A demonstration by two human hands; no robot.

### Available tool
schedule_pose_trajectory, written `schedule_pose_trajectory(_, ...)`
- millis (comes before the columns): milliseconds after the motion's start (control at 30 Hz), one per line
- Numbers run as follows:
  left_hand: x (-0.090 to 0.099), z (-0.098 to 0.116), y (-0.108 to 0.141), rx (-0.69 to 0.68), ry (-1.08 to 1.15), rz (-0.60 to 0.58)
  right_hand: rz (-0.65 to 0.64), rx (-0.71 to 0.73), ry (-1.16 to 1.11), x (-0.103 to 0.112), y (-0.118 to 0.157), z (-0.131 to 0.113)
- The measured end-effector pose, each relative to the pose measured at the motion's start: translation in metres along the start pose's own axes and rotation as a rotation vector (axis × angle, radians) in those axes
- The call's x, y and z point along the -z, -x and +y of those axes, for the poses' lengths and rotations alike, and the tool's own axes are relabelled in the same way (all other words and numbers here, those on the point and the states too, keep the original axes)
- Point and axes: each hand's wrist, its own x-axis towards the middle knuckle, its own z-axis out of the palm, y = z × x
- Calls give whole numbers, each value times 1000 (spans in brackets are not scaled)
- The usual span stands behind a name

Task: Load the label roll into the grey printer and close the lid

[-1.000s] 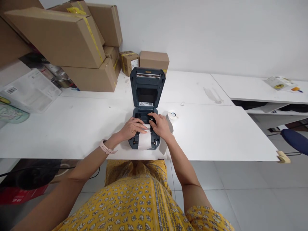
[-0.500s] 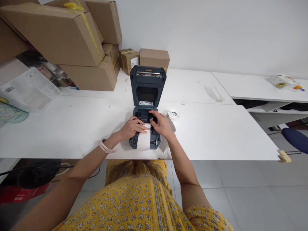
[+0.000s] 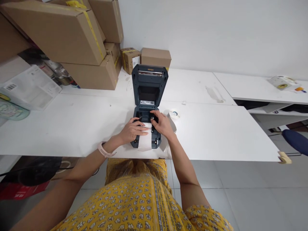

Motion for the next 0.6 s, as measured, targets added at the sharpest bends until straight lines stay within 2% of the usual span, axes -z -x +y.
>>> schedule_pose_trajectory(200,-3,5,3,-2,-43,3,9,3,17,-2,-1,1)
schedule_pose_trajectory(300,-4,5,3,-44,-70,51,29,-3,14,-5,0,3)
schedule_pose_trajectory(433,-7,15,11,-79,-221,160,39,-3,-40,-3,5,3)
schedule_pose_trajectory(500,-11,25,18,-97,-271,248,130,14,-108,4,4,2)
schedule_pose_trajectory(600,-18,43,32,-86,-280,374,417,60,-183,25,-14,-3)
